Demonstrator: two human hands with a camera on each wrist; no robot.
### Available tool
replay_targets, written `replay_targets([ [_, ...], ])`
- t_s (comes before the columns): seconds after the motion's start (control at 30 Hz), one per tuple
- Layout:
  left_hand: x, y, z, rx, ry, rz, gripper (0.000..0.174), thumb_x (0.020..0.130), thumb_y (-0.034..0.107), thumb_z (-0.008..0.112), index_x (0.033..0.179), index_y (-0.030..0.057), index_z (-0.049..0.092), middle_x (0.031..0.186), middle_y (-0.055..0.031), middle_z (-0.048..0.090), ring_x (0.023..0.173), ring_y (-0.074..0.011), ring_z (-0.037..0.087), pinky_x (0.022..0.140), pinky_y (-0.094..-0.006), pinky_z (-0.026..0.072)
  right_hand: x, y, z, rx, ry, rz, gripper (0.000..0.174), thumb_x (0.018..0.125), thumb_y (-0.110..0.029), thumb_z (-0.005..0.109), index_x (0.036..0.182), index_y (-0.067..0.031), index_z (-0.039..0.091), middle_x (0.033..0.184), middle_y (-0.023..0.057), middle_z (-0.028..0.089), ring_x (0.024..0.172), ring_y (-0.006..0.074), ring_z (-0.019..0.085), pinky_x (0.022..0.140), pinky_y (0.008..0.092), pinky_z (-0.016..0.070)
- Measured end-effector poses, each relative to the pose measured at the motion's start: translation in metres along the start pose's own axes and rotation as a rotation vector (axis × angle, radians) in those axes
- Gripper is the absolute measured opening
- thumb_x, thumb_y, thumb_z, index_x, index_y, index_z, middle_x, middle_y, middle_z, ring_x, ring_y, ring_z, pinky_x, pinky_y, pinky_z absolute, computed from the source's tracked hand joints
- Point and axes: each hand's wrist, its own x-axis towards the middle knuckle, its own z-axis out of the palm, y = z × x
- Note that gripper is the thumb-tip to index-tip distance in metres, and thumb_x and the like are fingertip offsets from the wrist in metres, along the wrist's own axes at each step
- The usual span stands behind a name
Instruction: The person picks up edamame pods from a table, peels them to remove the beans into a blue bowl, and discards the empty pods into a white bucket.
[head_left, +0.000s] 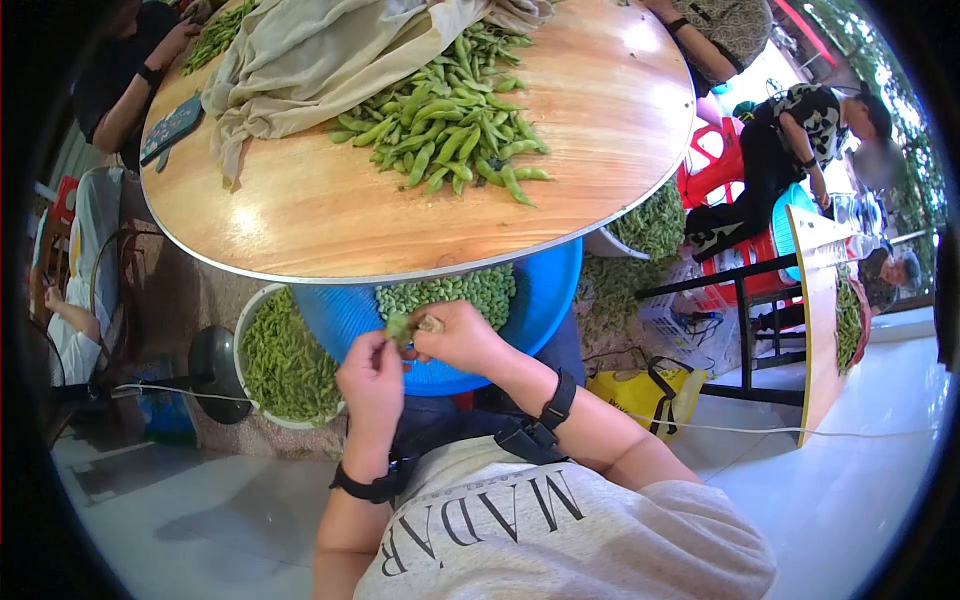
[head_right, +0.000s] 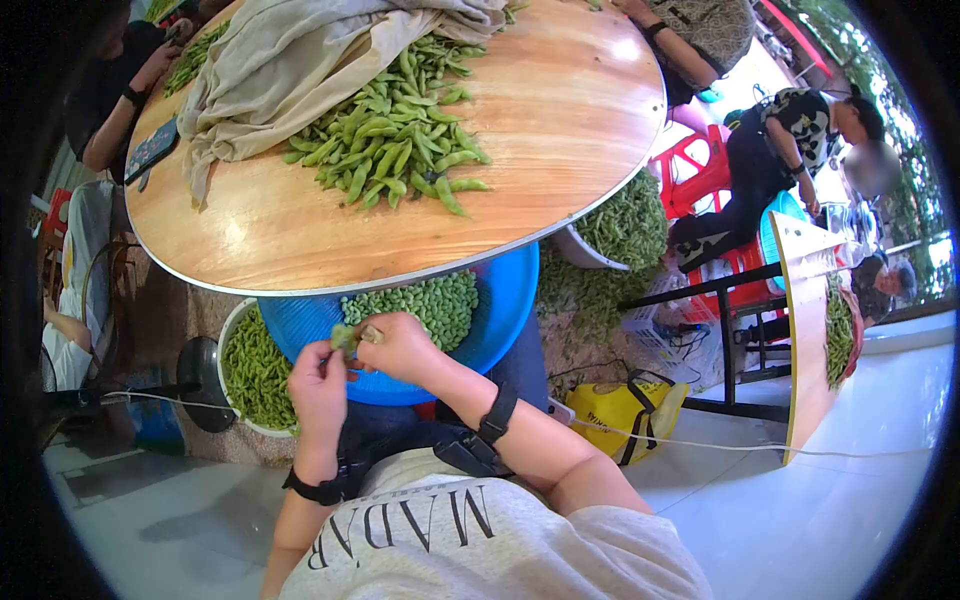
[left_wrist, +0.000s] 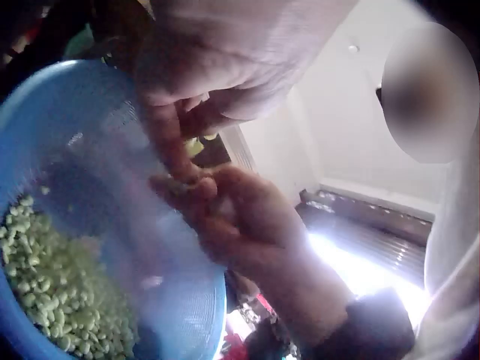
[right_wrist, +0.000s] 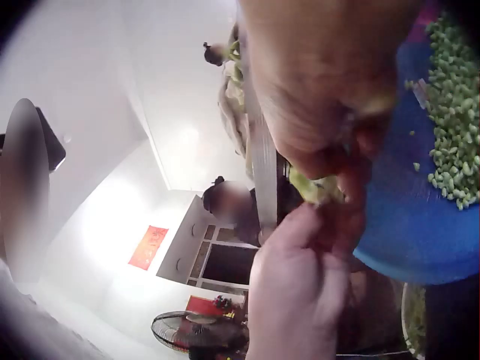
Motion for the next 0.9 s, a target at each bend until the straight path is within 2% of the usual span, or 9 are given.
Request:
replay_targets([
  [0.17, 0.014, -0.034, -0.080, 0.016, 0.258, -0.107, 0.017, 0.082, -0.003, 0.044, 0.098, -0.0056, 0.050, 0.086, -0.0119, 0.057, 0.067, -0.0191, 0.063, 0.055, -0.0255, 0.0494, -0.021, -0.033, -0.023, -0.560, 0.121, -0.625, 0.018, 0.069, -0.008, 0.057, 0.084, -0.0010, 0.061, 0.074, 0.0145, 0.057, 0.064, 0.0296, 0.057, 0.058, 0.0367, 0.0469],
  [0.27, 0.018, -0.036, -0.125, 0.336, 0.411, -0.282, 0.035, 0.081, -0.004, 0.044, 0.116, -0.0085, 0.043, 0.098, -0.0199, 0.056, 0.077, -0.0222, 0.063, 0.058, -0.0276, 0.0501, -0.034, -0.082, -0.053, -0.628, 0.389, -0.629, 0.016, 0.073, -0.011, 0.058, 0.084, -0.0011, 0.060, 0.076, 0.0162, 0.055, 0.070, 0.0333, 0.056, 0.062, 0.0398, 0.0460],
  [0.37, 0.021, -0.085, -0.171, 1.094, 0.272, -0.066, 0.033, 0.081, -0.001, 0.045, 0.114, -0.0071, 0.047, 0.099, -0.0200, 0.057, 0.078, -0.0213, 0.063, 0.059, -0.0288, 0.0497, -0.014, -0.101, -0.091, -0.936, 0.750, -0.453, 0.016, 0.071, -0.010, 0.060, 0.085, -0.0022, 0.060, 0.077, 0.0163, 0.055, 0.070, 0.0339, 0.055, 0.062, 0.0410, 0.0453],
  [0.4, 0.021, -0.083, -0.167, 1.092, 0.230, 0.090, 0.027, 0.082, 0.002, 0.046, 0.108, -0.0049, 0.053, 0.097, -0.0151, 0.059, 0.076, -0.0182, 0.063, 0.057, -0.0273, 0.0484, -0.011, -0.097, -0.096, -0.939, 0.733, -0.443, 0.015, 0.071, -0.010, 0.060, 0.084, -0.0023, 0.060, 0.078, 0.0163, 0.054, 0.070, 0.0340, 0.055, 0.061, 0.0408, 0.0451],
  [0.5, 0.011, 0.028, -0.083, 0.070, -0.061, -0.238, 0.023, 0.083, 0.007, 0.052, 0.102, -0.0031, 0.057, 0.090, -0.0087, 0.061, 0.070, -0.0141, 0.062, 0.053, -0.0210, 0.0455, -0.002, -0.092, -0.100, -0.891, 0.669, -0.468, 0.015, 0.071, -0.010, 0.061, 0.084, -0.0025, 0.060, 0.080, 0.0157, 0.054, 0.069, 0.0329, 0.055, 0.060, 0.0393, 0.0445],
  [0.57, 0.006, 0.065, -0.045, -0.120, -0.229, -0.202, 0.022, 0.083, 0.006, 0.052, 0.103, -0.0015, 0.058, 0.088, -0.0087, 0.063, 0.067, -0.0136, 0.062, 0.053, -0.0205, 0.0456, -0.008, -0.090, -0.091, -0.761, 0.617, -0.529, 0.015, 0.071, -0.010, 0.062, 0.084, -0.0025, 0.060, 0.080, 0.0144, 0.054, 0.069, 0.0300, 0.056, 0.060, 0.0371, 0.0443],
  [0.67, 0.004, 0.088, 0.008, -0.408, -0.213, -0.135, 0.024, 0.083, 0.005, 0.052, 0.105, -0.0026, 0.057, 0.092, -0.0114, 0.063, 0.061, -0.0131, 0.059, 0.047, -0.0183, 0.0405, -0.035, -0.099, -0.059, -0.505, 0.308, -0.415, 0.015, 0.071, -0.009, 0.063, 0.084, -0.0025, 0.060, 0.079, 0.0117, 0.054, 0.069, 0.0246, 0.055, 0.061, 0.0336, 0.0437],
  [0.8, 0.010, 0.076, 0.016, -0.605, -0.365, -0.128, 0.023, 0.082, 0.008, 0.058, 0.104, 0.0005, 0.057, 0.082, -0.0064, 0.064, 0.057, -0.0096, 0.057, 0.044, -0.0166, 0.0371, -0.047, -0.085, -0.038, -0.405, 0.127, -0.494, 0.016, 0.076, -0.009, 0.061, 0.089, -0.0001, 0.058, 0.077, 0.0102, 0.051, 0.070, 0.0196, 0.054, 0.061, 0.0297, 0.0432],
  [0.9, 0.004, 0.081, 0.005, -0.575, -0.263, -0.127, 0.019, 0.081, 0.006, 0.059, 0.099, 0.0002, 0.059, 0.079, -0.0051, 0.063, 0.053, -0.0091, 0.056, 0.042, -0.0170, 0.0365, -0.052, -0.091, -0.044, -0.243, 0.023, -0.309, 0.016, 0.082, -0.009, 0.055, 0.095, 0.0001, 0.057, 0.079, 0.0082, 0.050, 0.069, 0.0153, 0.053, 0.059, 0.0268, 0.0427],
])
